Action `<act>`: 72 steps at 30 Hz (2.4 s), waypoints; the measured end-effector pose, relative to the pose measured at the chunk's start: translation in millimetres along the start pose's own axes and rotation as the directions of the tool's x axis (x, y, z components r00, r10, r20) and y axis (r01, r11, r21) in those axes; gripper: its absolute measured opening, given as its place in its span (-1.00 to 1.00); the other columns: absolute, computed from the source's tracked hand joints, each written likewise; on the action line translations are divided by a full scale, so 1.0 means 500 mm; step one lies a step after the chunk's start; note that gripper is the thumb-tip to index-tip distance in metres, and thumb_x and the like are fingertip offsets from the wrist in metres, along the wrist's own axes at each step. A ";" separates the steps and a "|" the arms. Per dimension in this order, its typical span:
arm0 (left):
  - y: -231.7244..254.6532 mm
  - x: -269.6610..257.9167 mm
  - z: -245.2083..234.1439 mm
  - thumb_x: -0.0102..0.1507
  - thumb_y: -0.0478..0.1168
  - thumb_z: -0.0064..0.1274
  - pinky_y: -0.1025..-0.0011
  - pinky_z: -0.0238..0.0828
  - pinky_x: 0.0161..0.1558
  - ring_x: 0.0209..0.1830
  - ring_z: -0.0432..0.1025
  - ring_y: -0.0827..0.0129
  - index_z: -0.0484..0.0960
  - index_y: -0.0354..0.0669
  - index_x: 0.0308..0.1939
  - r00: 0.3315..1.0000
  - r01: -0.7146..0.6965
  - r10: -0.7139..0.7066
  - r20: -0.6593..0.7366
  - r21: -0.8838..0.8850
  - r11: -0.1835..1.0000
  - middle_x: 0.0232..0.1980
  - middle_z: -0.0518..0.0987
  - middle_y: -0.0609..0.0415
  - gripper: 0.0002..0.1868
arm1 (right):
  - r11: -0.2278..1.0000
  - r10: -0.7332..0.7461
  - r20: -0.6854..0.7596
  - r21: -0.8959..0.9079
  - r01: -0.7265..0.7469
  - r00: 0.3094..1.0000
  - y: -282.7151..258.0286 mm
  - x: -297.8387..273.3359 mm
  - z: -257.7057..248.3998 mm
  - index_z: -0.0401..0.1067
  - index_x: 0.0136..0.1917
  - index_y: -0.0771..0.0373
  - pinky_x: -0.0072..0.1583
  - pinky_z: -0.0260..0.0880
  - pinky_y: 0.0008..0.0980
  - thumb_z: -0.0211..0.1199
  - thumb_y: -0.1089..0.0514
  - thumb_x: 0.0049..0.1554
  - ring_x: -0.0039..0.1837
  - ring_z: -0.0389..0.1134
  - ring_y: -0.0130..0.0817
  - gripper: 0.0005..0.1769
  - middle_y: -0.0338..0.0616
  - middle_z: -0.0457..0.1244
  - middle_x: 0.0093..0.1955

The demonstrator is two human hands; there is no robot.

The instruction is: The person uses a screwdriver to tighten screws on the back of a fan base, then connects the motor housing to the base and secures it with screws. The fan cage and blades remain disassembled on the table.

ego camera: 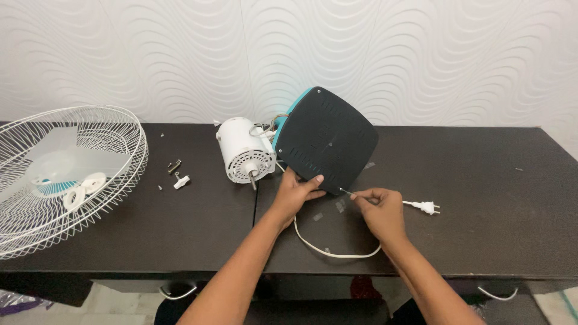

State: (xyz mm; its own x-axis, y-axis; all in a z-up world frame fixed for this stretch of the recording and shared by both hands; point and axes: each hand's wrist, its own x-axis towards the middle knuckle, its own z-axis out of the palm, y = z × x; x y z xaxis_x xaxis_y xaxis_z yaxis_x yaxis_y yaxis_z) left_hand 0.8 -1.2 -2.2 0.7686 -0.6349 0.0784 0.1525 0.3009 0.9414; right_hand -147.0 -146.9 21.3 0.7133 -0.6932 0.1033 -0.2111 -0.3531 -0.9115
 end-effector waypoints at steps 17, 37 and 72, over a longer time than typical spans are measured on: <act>0.068 -0.137 -0.063 0.22 -0.29 0.16 0.41 0.63 -0.14 -0.12 0.62 0.32 0.32 -0.28 0.32 0.999 0.009 0.003 -0.034 0.368 0.930 0.23 0.52 -0.04 -0.40 | 0.973 -0.221 0.235 0.119 0.198 0.946 -0.057 -0.087 0.084 0.49 0.33 0.06 -0.27 0.12 -0.49 0.20 0.15 0.19 -0.40 0.15 -0.56 -0.58 -0.24 0.23 -0.47; 0.161 -0.218 -0.451 0.21 -0.43 0.05 0.09 0.25 0.28 0.29 0.32 -0.13 0.58 -0.32 0.11 0.689 0.072 0.714 -0.123 0.992 0.102 0.25 0.46 -0.22 -0.64 | 0.852 -0.396 0.590 -0.049 0.521 0.704 -0.169 -0.167 0.260 0.56 0.19 0.04 -0.13 0.34 -0.30 0.15 0.18 0.22 -0.25 0.35 -0.36 -0.70 -0.20 0.36 -0.18; 0.177 -0.224 -0.445 0.07 -0.39 0.32 0.26 0.42 -0.07 -0.17 0.51 0.22 0.56 -0.15 0.13 0.691 0.133 0.604 -0.398 0.891 0.435 -0.19 0.67 0.07 -0.46 | 0.867 -0.475 0.434 0.080 0.492 0.766 -0.160 -0.163 0.291 0.55 0.14 0.16 -0.18 0.35 -0.32 0.27 0.17 0.12 -0.32 0.31 -0.35 -0.70 -0.15 0.41 -0.10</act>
State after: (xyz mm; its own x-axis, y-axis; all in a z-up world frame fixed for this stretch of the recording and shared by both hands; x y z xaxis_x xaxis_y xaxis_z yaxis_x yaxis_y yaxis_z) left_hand 66.5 254.8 -0.6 0.8702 0.0263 0.4920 -0.3849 -0.5871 0.7121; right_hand -91.2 29.4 27.8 0.9366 -0.0903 0.3387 0.2215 -0.5964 -0.7715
